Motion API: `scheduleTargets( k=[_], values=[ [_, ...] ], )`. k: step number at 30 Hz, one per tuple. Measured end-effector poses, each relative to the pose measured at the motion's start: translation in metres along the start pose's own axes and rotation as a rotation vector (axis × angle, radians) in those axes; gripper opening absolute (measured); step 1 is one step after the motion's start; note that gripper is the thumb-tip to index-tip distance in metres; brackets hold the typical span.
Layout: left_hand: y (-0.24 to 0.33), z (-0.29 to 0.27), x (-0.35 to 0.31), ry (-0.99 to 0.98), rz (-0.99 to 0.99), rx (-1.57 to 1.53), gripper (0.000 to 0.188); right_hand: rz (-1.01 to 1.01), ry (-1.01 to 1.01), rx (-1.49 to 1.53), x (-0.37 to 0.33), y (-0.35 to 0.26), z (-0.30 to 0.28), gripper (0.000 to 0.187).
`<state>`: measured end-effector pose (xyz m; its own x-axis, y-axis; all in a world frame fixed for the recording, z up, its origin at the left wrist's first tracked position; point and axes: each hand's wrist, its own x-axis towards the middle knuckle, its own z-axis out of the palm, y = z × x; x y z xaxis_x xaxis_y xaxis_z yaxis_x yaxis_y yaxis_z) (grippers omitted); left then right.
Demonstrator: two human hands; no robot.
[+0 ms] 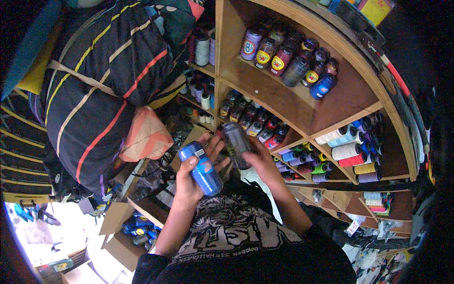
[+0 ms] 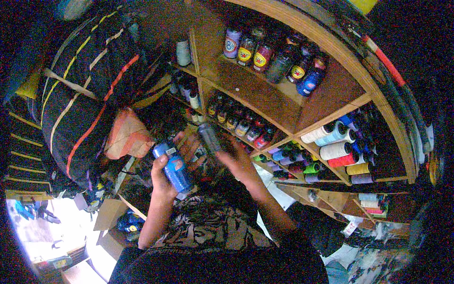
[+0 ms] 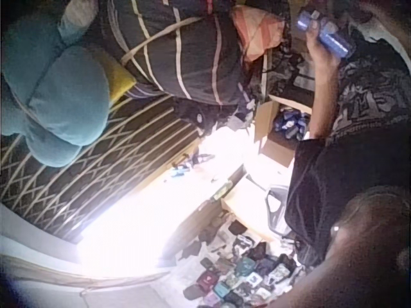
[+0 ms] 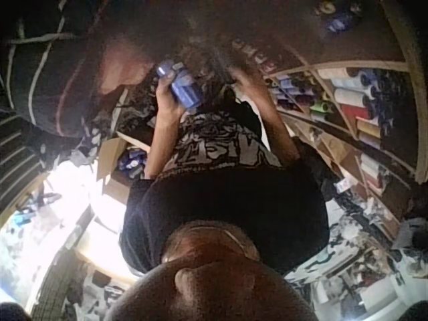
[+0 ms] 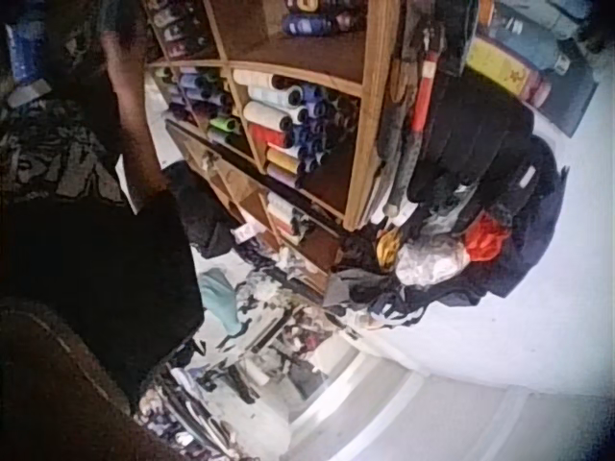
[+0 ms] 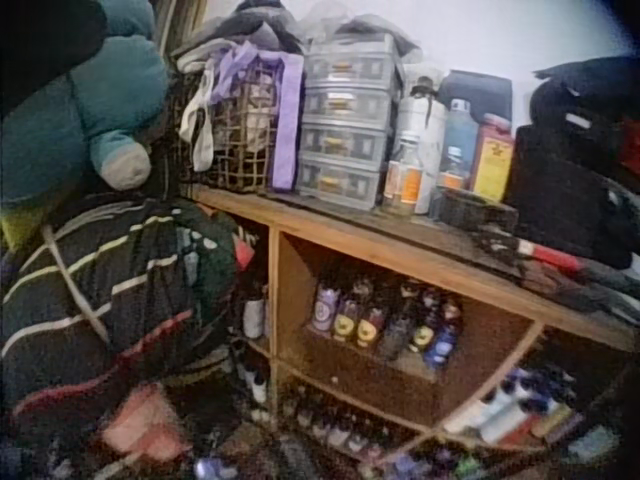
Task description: The person organizes various spools of thread and spray cans by moving them from a cardboard box onto wooden shelves and arranging them.
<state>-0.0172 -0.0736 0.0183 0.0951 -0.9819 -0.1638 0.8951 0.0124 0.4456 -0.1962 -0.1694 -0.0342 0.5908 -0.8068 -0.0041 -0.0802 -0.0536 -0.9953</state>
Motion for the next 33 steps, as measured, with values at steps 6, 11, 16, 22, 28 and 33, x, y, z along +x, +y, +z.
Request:
scheduleTargets(
  k=[6,11,16,22,28,33],
  values=[
    [-0.004,0.0,-0.007,0.096,-0.029,0.191,0.059,0.372,-0.124,1.339,-0.006,-0.022,0.019,0.059],
    [-0.017,-0.009,-0.002,0.152,-0.037,0.398,0.061,0.091,0.189,0.36,-0.003,0.002,0.025,0.042],
    [-0.016,-0.018,0.001,0.136,-0.004,0.484,0.061,-0.036,0.055,-0.399,-0.009,-0.045,0.018,0.056],
    [-0.021,-0.017,0.006,0.044,-0.028,0.648,0.068,0.027,0.082,-0.551,-0.013,-0.066,0.002,0.054],
    [-0.024,-0.005,0.012,-0.05,0.022,0.485,0.069,-0.009,0.526,-0.34,0.008,-0.052,-0.04,0.042],
    [-0.025,-0.01,0.013,-0.034,-0.008,0.385,0.069,-0.159,1.032,-0.448,0.047,-0.059,-0.093,0.043]
  ],
)
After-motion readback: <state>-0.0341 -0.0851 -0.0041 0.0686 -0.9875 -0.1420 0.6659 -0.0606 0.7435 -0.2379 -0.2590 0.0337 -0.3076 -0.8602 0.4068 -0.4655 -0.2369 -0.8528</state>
